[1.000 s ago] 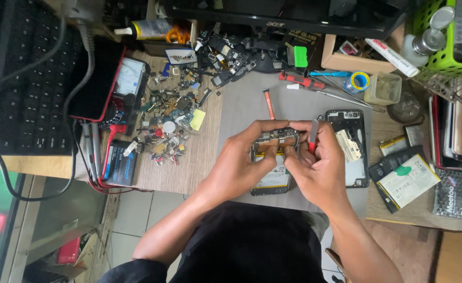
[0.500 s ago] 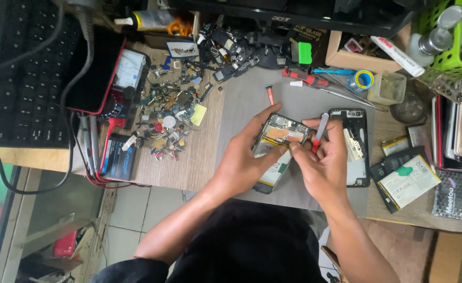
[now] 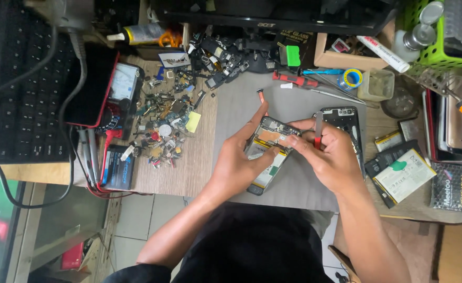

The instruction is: Assembling internal components of a smartphone, including connecting ribbon cables and installing the battery.

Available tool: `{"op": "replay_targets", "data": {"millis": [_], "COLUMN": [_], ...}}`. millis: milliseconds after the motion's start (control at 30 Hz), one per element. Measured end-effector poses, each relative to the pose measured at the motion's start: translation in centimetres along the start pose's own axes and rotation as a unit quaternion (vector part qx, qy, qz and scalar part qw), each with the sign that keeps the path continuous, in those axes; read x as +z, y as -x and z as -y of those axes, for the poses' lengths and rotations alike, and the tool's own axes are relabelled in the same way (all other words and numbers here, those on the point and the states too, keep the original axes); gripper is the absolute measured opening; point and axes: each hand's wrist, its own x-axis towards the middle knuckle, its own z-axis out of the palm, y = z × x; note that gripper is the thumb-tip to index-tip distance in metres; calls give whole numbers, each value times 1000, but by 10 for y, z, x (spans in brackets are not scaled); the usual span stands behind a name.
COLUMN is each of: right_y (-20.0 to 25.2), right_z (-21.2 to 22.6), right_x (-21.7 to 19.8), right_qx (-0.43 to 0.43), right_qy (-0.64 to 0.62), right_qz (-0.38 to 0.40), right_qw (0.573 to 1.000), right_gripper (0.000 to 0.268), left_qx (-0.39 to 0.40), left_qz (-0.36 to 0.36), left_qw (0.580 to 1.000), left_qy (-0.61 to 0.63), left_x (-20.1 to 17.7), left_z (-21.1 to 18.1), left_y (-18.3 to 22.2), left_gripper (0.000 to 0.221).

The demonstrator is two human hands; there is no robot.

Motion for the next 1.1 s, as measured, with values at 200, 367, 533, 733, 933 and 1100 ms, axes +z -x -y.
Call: {"op": "replay_targets", "data": {"millis": [200,367,533,733,933,1100], "right_y": [-5,-2,-1,10,11,14], "right_z": [-20,-10,-17,-22,-35,-28], "right_x": [-5,-4,-5,0,3,2], "right_qx": [6,8,16,94,84,73], "right_qy": [-26,-30,-22,-51,-60,2], "right_qz": [9,11,-4,-46,-58,-38], "right_qw": [1000,999,1000,993,993,997], "right_gripper": [25,27,26,24,18,20], "left_qx": [10,19,54,181,256,284], "left_qz": [-6,-22,-39,-98,-80,-106], "left_qw": [1000,1000,997,932,853,805], "left_qy": [-2,-7,-42,-300,-447,-510], "left_x": [4,8,13,18,19,23], "left_z": [-3,5,18,16,39,42], "left_y": [0,1,1,23,33,35], "left_gripper": [76,73,73,69,42,40]}}
